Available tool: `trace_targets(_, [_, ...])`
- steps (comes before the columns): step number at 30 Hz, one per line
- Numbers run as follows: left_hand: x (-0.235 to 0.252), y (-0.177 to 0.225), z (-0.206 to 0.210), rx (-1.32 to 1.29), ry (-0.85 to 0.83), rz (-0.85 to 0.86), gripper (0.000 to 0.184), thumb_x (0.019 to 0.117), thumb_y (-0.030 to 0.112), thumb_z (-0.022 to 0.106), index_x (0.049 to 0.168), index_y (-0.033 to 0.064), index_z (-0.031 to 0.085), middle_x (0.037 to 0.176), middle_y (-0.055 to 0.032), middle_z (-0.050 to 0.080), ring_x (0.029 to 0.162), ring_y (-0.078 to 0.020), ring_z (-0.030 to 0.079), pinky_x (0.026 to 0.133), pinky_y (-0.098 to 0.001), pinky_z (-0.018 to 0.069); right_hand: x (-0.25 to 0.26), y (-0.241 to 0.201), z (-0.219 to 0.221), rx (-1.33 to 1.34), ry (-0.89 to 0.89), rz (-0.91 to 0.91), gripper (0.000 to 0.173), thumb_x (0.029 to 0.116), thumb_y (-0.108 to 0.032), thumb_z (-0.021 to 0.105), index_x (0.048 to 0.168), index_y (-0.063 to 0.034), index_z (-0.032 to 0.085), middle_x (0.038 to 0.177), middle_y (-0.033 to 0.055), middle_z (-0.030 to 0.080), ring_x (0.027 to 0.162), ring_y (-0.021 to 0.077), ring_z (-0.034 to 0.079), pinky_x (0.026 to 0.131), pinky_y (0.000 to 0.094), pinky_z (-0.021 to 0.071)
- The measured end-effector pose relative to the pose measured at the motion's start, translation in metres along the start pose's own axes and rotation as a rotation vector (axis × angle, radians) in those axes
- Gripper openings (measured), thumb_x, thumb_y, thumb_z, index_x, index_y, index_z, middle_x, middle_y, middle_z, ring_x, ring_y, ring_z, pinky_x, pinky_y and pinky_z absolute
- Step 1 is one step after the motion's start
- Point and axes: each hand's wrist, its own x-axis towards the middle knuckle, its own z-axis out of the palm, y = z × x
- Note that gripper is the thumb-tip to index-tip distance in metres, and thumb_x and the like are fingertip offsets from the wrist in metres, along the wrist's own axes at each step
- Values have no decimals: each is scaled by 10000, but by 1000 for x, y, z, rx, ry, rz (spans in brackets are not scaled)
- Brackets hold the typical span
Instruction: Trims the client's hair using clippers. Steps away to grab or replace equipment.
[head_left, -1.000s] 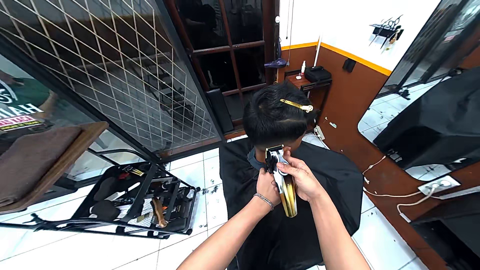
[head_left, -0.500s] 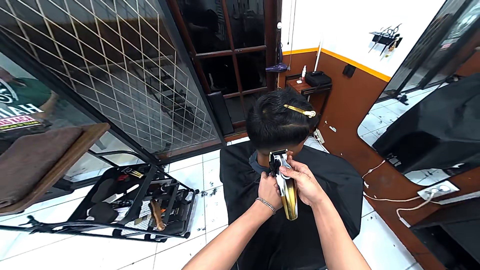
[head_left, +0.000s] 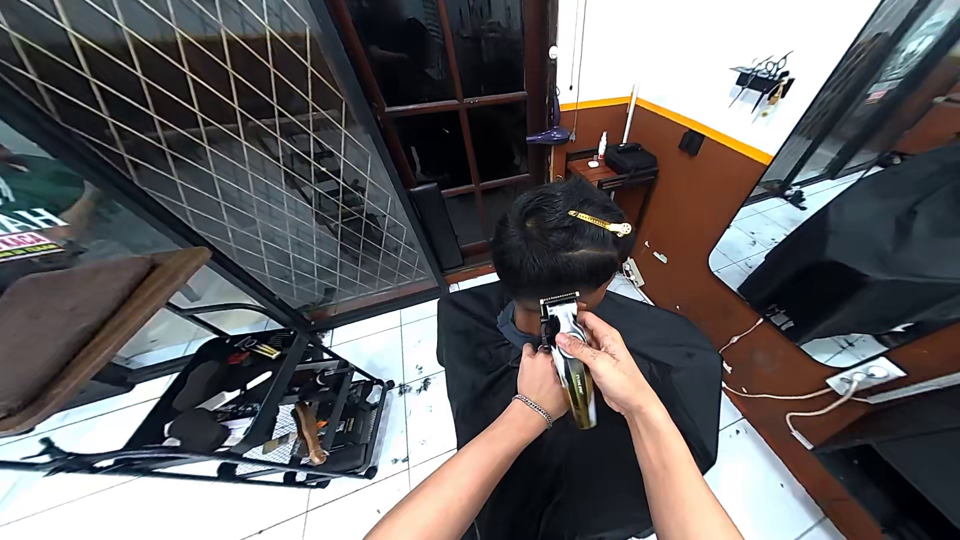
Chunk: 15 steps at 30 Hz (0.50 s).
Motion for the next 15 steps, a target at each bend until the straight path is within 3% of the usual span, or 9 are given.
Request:
trace_targets(2, [-2, -2, 1, -17, 32, 14, 427, 904, 314, 629, 1176, -4, 713, 1185, -193, 727, 1163, -358, 660, 1012, -573, 427, 0, 0, 3, -57, 12, 28, 287, 985, -152, 617, 1215, 19, 605, 991, 60, 703, 883, 96, 696, 823, 282, 591])
trace_targets(4, [-4, -5, 2, -74, 71, 29, 423, 911, 303, 632, 1169, -23, 707, 1173, -209, 723, 1152, -365, 658, 1010, -563, 431, -3, -1, 12, -100, 10, -51, 321, 1002, -171, 598, 1252, 29, 583, 1043, 68, 690, 936, 88, 683, 868, 274, 576])
trace_targets(6, [-17, -9, 0, -262, 84, 36, 519, 923, 286, 662, 1286, -84, 640, 1275, -281, 661, 1243, -413, 605, 1101, -570, 393, -14, -6, 24, -156, -115, -175, 381, 991, -201, 609, 1275, 52, 579, 1084, 74, 690, 975, 84, 674, 889, 283, 573])
trace_targets(8, [-29, -24, -12, -434, 164, 97, 559, 912, 282, 698, 1348, -59, 622, 1295, -283, 650, 1218, -398, 619, 1058, -557, 437, -35, -16, 32, -166, -266, -254, 427, 974, -230, 627, 1278, 68, 592, 1115, 71, 682, 995, 72, 658, 882, 275, 565])
trace_targets(10, [-38, -55, -29, -520, 442, 152, 425, 893, 263, 616, 1195, -26, 693, 1101, -209, 715, 1035, -331, 680, 881, -532, 528, -60, -20, 29, -23, -265, -308, 422, 989, -253, 627, 1314, 11, 580, 1137, 44, 685, 990, 92, 677, 862, 310, 602])
trace_targets(12, [-36, -81, -57, -774, 739, 123, 322, 1036, 282, 507, 1083, -10, 633, 915, -15, 665, 820, -55, 642, 741, -268, 554, -78, -18, 21, 200, -133, -308, 374, 1005, -307, 638, 1335, -133, 620, 1096, 17, 724, 876, 134, 726, 743, 351, 648])
trace_targets(13, [-30, -87, -68, -938, 865, 168, 219, 1070, 284, 502, 1063, 85, 591, 871, 112, 613, 762, 52, 593, 691, -162, 526, -83, -15, 19, 286, -59, -311, 381, 1005, -336, 648, 1338, -152, 629, 1085, 39, 731, 853, 161, 734, 718, 365, 651])
trace_targets(14, [-23, -87, -77, -1060, 935, 255, 130, 1071, 300, 530, 1056, 190, 596, 896, 187, 625, 778, 92, 598, 690, -125, 531, -83, -13, 20, 359, 17, -324, 397, 997, -346, 664, 1327, -128, 627, 1073, 76, 729, 844, 191, 737, 715, 383, 650])
trace_targets(15, [-17, -84, -81, -1096, 934, 341, 115, 1053, 337, 569, 1045, 240, 631, 949, 192, 647, 831, 90, 625, 718, -123, 562, -81, -12, 25, 423, 91, -344, 418, 985, -344, 684, 1316, -95, 623, 1067, 113, 727, 846, 222, 740, 721, 407, 652])
